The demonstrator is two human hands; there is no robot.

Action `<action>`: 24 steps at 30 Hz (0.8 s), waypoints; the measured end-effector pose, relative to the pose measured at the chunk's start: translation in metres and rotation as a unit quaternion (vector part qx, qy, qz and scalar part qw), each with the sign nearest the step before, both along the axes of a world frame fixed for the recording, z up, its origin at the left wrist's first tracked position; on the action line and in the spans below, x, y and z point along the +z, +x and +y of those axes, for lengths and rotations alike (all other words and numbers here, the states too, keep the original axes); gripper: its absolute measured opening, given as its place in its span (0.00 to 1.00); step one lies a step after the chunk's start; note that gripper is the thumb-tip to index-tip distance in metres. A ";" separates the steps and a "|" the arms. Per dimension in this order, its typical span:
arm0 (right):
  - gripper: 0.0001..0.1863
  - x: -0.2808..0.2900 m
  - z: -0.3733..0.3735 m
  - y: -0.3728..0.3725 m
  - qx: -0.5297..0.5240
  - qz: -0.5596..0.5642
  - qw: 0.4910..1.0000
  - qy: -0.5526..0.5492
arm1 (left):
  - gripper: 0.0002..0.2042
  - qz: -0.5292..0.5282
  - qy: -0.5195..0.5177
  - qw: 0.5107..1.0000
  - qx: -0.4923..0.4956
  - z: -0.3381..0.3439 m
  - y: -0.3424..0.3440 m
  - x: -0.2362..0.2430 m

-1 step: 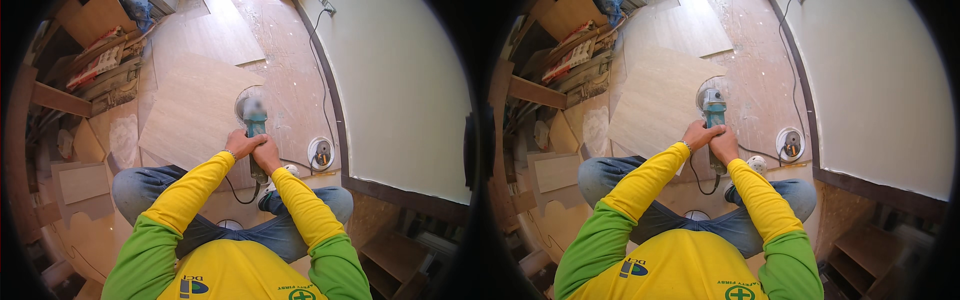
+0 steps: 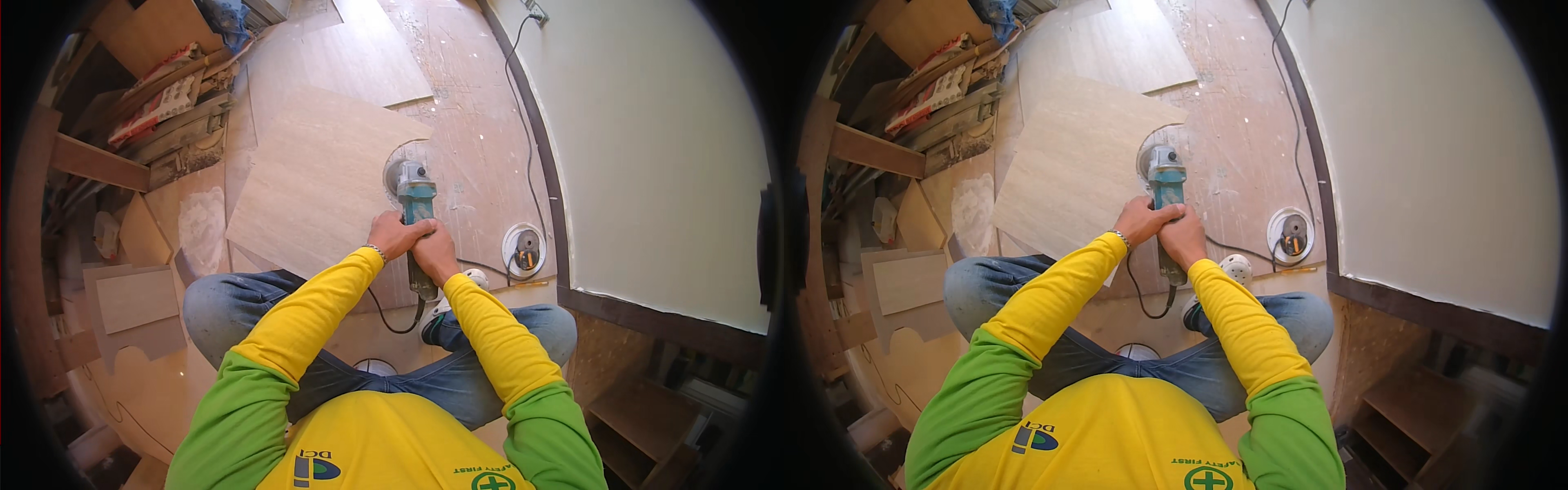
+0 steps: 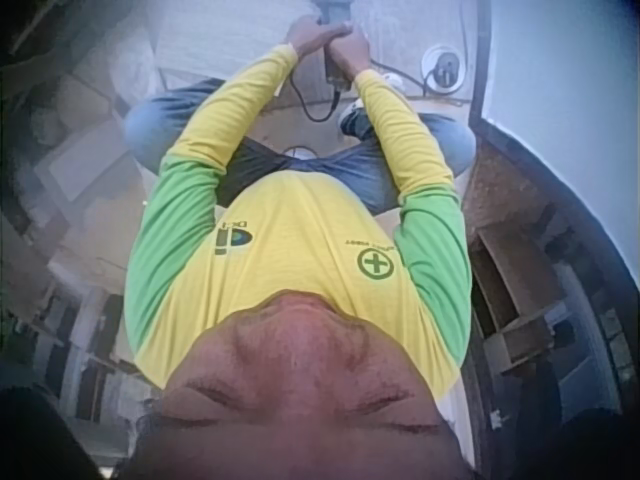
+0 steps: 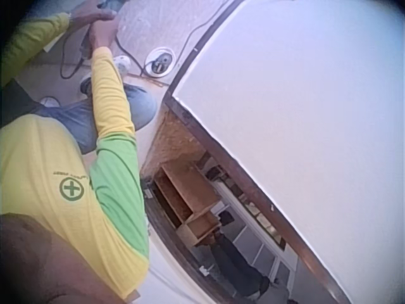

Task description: The person picks up a square piece of flooring material, positions it on the floor, and uses a handheld power sander to smooth the curved edge of a pre-cut hole in the tile.

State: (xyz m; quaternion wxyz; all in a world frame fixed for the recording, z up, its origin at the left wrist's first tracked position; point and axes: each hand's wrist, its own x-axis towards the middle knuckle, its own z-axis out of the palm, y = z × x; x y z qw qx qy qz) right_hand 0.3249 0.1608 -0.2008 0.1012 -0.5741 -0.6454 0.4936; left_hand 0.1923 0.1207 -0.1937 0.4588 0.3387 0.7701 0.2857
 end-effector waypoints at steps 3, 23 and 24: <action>0.26 -0.001 -0.001 -0.002 0.014 0.007 1.000 -0.011 | 0.34 0.024 0.004 1.000 -0.010 -0.001 -0.002 -0.009; 0.28 -0.005 0.001 -0.002 0.013 -0.004 1.000 -0.018 | 0.34 0.001 -0.002 1.000 -0.001 0.000 -0.003 -0.009; 0.28 -0.004 0.001 -0.003 0.014 -0.003 1.000 -0.018 | 0.34 0.001 -0.002 1.000 0.000 -0.001 -0.004 -0.012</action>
